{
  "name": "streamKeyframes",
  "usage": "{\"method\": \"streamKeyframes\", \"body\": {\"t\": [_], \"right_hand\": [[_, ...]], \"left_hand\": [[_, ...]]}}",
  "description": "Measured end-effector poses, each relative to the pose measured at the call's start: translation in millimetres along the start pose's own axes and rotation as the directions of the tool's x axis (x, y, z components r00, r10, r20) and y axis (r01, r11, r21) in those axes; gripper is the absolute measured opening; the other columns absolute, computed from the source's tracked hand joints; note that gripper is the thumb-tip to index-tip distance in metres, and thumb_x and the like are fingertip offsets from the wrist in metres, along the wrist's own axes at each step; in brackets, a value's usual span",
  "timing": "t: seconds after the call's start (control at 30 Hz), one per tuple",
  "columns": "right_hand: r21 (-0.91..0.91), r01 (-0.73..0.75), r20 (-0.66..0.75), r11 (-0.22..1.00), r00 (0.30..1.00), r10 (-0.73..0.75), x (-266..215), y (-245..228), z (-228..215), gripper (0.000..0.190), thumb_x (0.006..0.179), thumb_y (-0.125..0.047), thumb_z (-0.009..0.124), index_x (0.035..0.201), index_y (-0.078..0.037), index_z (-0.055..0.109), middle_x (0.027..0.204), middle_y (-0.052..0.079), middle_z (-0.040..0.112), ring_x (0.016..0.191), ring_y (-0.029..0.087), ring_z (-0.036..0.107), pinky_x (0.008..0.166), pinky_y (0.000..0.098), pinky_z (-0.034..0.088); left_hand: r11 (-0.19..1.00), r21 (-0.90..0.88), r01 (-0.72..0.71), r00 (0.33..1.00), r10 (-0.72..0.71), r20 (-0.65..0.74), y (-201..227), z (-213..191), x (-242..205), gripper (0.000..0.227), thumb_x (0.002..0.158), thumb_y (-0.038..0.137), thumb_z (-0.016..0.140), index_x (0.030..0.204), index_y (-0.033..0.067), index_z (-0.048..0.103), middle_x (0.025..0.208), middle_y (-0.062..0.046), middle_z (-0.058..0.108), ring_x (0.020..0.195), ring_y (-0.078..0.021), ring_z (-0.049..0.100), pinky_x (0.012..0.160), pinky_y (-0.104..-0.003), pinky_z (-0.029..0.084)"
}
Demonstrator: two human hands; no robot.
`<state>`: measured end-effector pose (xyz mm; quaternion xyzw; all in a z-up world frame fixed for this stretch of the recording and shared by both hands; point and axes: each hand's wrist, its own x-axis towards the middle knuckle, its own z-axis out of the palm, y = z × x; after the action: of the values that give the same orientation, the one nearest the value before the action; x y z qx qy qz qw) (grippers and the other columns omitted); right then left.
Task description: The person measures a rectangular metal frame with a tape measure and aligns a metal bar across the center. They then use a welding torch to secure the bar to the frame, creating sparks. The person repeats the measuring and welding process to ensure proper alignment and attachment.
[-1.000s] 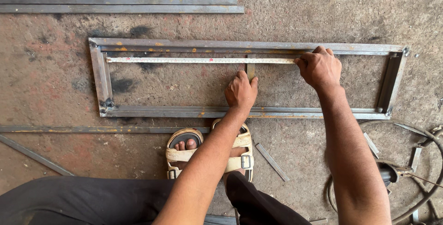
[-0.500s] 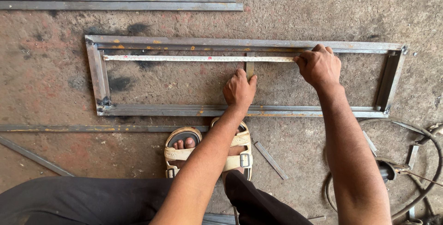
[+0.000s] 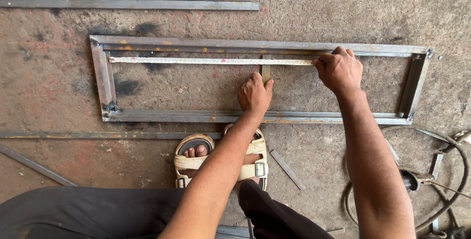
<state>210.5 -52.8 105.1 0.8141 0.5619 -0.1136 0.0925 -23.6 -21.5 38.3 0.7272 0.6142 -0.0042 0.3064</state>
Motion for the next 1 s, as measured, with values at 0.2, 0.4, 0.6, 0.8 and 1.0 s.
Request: {"method": "streamKeyframes", "body": {"t": [0.2, 0.4, 0.6, 0.8, 1.0], "right_hand": [[0.026, -0.013, 0.017, 1.000, 1.000, 0.013, 2.0, 6.6, 10.3, 0.033, 0.099, -0.051, 0.068, 0.106, -0.022, 0.083, 0.098, 0.008, 0.069, 0.089, 0.020, 0.061, 0.066, 0.0373, 0.056], [0.217, 0.043, -0.033, 0.975, 0.999, -0.037, -45.3, 34.0, 25.8, 0.036, 0.109, -0.045, 0.065, 0.104, -0.013, 0.080, 0.092, 0.007, 0.069, 0.079, 0.018, 0.056, 0.057, 0.0347, 0.051], [0.344, -0.117, -0.149, 0.932, 0.973, 0.177, -183.5, 76.3, 47.4, 0.032, 0.103, -0.041, 0.068, 0.108, -0.012, 0.080, 0.098, 0.008, 0.068, 0.086, 0.017, 0.060, 0.074, 0.0336, 0.051], [0.422, -0.511, 0.178, 0.749, 0.857, 0.484, -288.3, 86.0, 78.8, 0.030, 0.104, -0.038, 0.064, 0.114, -0.014, 0.079, 0.088, 0.008, 0.066, 0.072, 0.023, 0.061, 0.062, 0.0400, 0.053], [0.703, -0.511, 0.218, 0.494, 0.817, 0.534, -325.2, 36.1, 94.9, 0.034, 0.097, -0.038, 0.068, 0.112, -0.009, 0.077, 0.104, 0.014, 0.075, 0.093, 0.024, 0.071, 0.082, 0.0392, 0.057]], "left_hand": [[0.999, -0.024, 0.048, 0.997, -0.046, 0.057, 1.0, 2.7, 2.6, 0.040, 0.096, 0.044, 0.068, 0.103, 0.0068, 0.056, 0.089, -0.013, 0.072, 0.079, -0.0256, 0.074, 0.066, -0.042, 0.060], [0.999, 0.028, 0.040, 0.998, -0.041, 0.038, 4.4, 0.4, 4.6, 0.042, 0.093, 0.044, 0.069, 0.103, 0.0055, 0.058, 0.090, -0.015, 0.073, 0.082, -0.0278, 0.073, 0.066, -0.042, 0.059], [0.998, 0.032, 0.046, 0.994, -0.049, 0.099, 5.3, -6.5, 1.9, 0.037, 0.102, 0.039, 0.063, 0.117, 0.0058, 0.058, 0.097, -0.016, 0.074, 0.089, -0.0297, 0.074, 0.071, -0.044, 0.060], [0.997, 0.071, 0.037, 0.999, -0.039, 0.028, 12.6, -13.3, -0.6, 0.043, 0.095, 0.046, 0.068, 0.106, 0.0056, 0.057, 0.098, -0.017, 0.073, 0.092, -0.0323, 0.072, 0.072, -0.046, 0.058], [0.997, 0.068, 0.033, 0.999, -0.035, 0.020, 13.5, -12.4, -0.4, 0.042, 0.095, 0.045, 0.069, 0.105, 0.0059, 0.057, 0.099, -0.015, 0.072, 0.091, -0.0302, 0.073, 0.073, -0.044, 0.058]]}}
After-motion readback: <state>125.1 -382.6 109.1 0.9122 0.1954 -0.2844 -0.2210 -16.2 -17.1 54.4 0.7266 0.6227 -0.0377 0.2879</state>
